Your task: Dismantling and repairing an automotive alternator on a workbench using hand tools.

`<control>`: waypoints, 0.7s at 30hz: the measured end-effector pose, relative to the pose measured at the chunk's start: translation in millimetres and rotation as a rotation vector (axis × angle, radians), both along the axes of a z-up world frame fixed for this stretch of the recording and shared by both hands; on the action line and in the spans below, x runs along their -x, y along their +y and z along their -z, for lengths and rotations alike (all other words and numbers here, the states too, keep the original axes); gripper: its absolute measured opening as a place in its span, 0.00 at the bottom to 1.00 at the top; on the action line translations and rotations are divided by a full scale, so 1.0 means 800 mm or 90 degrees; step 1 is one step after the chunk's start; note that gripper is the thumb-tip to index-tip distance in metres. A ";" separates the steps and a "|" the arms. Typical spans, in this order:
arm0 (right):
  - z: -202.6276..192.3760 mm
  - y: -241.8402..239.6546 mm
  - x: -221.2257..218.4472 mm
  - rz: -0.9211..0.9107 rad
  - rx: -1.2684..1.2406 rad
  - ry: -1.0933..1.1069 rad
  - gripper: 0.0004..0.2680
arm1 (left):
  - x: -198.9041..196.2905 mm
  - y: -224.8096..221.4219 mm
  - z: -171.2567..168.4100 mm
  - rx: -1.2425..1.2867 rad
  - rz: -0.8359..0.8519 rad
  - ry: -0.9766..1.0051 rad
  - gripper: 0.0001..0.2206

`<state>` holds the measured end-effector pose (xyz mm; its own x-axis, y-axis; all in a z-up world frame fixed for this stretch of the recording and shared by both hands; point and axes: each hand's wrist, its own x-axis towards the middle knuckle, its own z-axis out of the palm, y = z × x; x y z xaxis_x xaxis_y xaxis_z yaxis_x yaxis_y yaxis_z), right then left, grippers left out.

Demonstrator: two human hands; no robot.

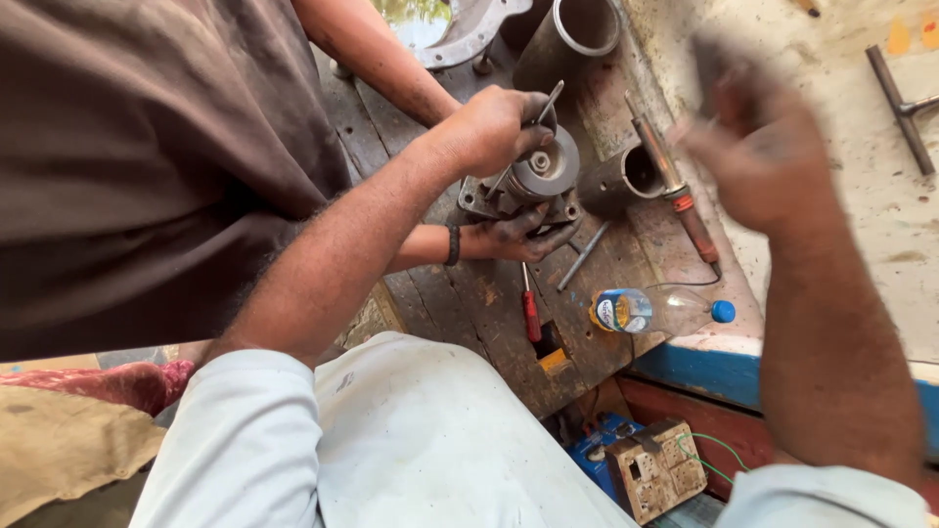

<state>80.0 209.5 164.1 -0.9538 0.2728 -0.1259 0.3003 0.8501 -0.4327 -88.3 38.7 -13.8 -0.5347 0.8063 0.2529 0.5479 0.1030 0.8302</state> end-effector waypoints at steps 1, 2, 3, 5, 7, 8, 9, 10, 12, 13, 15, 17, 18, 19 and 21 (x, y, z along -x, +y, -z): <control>0.007 0.015 0.002 -0.073 0.001 0.163 0.22 | 0.004 0.000 0.002 -0.013 0.007 -0.020 0.10; 0.012 0.010 0.007 -0.073 0.002 0.162 0.22 | 0.007 0.003 0.005 -0.013 0.007 -0.021 0.10; 0.017 0.003 0.012 -0.033 0.143 0.318 0.23 | 0.007 0.003 0.010 -0.017 0.005 -0.003 0.10; 0.019 -0.005 0.017 0.010 0.291 0.472 0.24 | 0.007 0.004 0.017 -0.018 0.005 0.014 0.10; 0.006 -0.004 0.027 -0.219 -0.192 -0.011 0.31 | 0.021 0.012 0.014 -0.048 0.001 0.094 0.12; -0.001 0.022 0.033 -0.216 -0.200 0.003 0.31 | 0.031 0.017 0.010 -0.053 0.001 0.110 0.12; 0.002 0.044 0.029 -0.162 -0.115 0.079 0.21 | 0.021 0.014 0.021 -0.058 0.005 0.091 0.12; 0.005 0.066 0.023 -0.105 -0.031 0.153 0.13 | 0.009 0.010 0.032 -0.064 0.009 0.073 0.11; 0.006 0.052 0.022 -0.085 -0.016 0.135 0.14 | 0.005 0.008 0.028 -0.047 0.012 0.027 0.11; 0.000 0.047 0.029 -0.067 -0.011 0.134 0.15 | 0.016 0.010 0.018 -0.040 0.013 -0.001 0.11; -0.002 0.003 0.039 -0.061 -0.057 -0.025 0.23 | 0.018 0.017 0.036 -0.043 0.014 0.041 0.11; 0.005 -0.003 0.036 -0.049 -0.100 -0.181 0.31 | 0.019 0.020 0.048 -0.047 0.023 0.084 0.11; 0.010 0.013 0.031 -0.120 -0.073 -0.043 0.27 | 0.026 0.023 0.045 -0.079 0.011 0.122 0.14; 0.014 0.031 0.026 -0.199 -0.045 0.087 0.23 | 0.027 0.025 0.045 -0.110 -0.007 0.151 0.16; 0.041 0.080 0.019 -0.216 -0.174 0.089 0.19 | 0.019 0.021 0.045 -0.078 0.001 0.113 0.14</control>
<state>64.6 273.5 131.3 -0.9977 -0.0521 0.0439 -0.0597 0.9788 -0.1959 -103.6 55.9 -49.8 -0.4718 0.7645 0.4393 0.6870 0.0064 0.7267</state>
